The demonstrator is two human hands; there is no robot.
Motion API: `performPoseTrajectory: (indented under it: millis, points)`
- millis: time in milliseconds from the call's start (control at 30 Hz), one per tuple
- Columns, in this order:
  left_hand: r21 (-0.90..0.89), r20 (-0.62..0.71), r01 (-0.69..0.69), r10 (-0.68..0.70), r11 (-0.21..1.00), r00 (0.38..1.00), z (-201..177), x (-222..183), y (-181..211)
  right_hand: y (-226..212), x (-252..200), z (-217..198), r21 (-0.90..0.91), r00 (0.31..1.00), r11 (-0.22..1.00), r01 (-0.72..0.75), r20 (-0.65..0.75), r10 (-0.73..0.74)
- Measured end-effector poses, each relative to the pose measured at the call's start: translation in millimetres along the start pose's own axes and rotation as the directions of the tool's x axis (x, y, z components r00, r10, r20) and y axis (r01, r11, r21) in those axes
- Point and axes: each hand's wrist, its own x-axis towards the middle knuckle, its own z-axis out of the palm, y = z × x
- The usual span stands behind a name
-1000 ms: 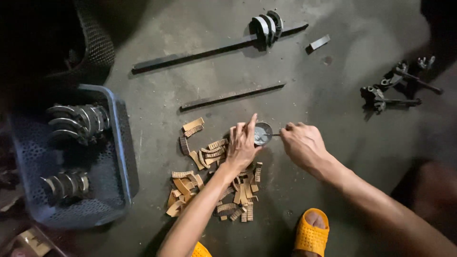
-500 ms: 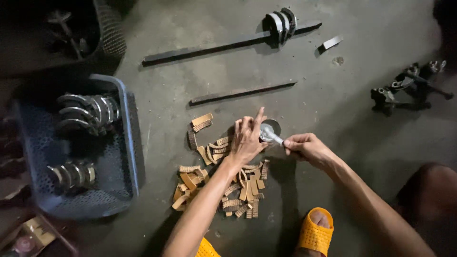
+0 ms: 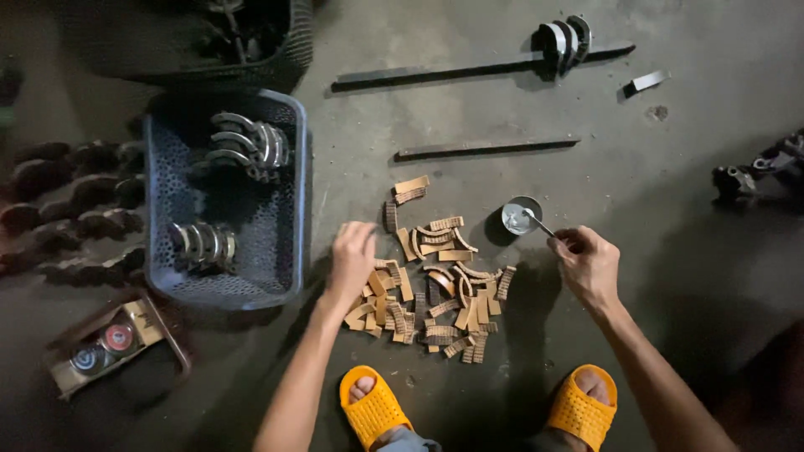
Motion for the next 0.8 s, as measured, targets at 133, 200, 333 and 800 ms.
performPoseTrajectory:
  millis: [133,200,333,800]
  points:
    - [0.306,0.211,-0.364,0.310,0.880,0.927,16.5,16.0,8.6,-7.8,-4.9,-7.4,-0.095,0.974,0.980,0.176,-0.131,-0.187]
    - [0.383,0.289,-0.470,0.380,0.795,0.879,37.3,21.5,-12.9,-10.4,-11.6,-10.5,-0.095,0.969,0.978,0.187,-0.146,-0.200]
    - [0.426,0.431,-0.574,0.402,0.699,0.808,35.4,27.3,-35.5,-24.8,-20.6,-21.6,-0.050,0.954,0.972,0.230,-0.185,-0.236]
    - [-0.805,0.027,0.210,-0.320,0.554,0.947,-42.8,-12.5,193.5,-135.7,-48.4,-81.5,0.513,0.987,0.843,0.160,-0.078,-0.140]
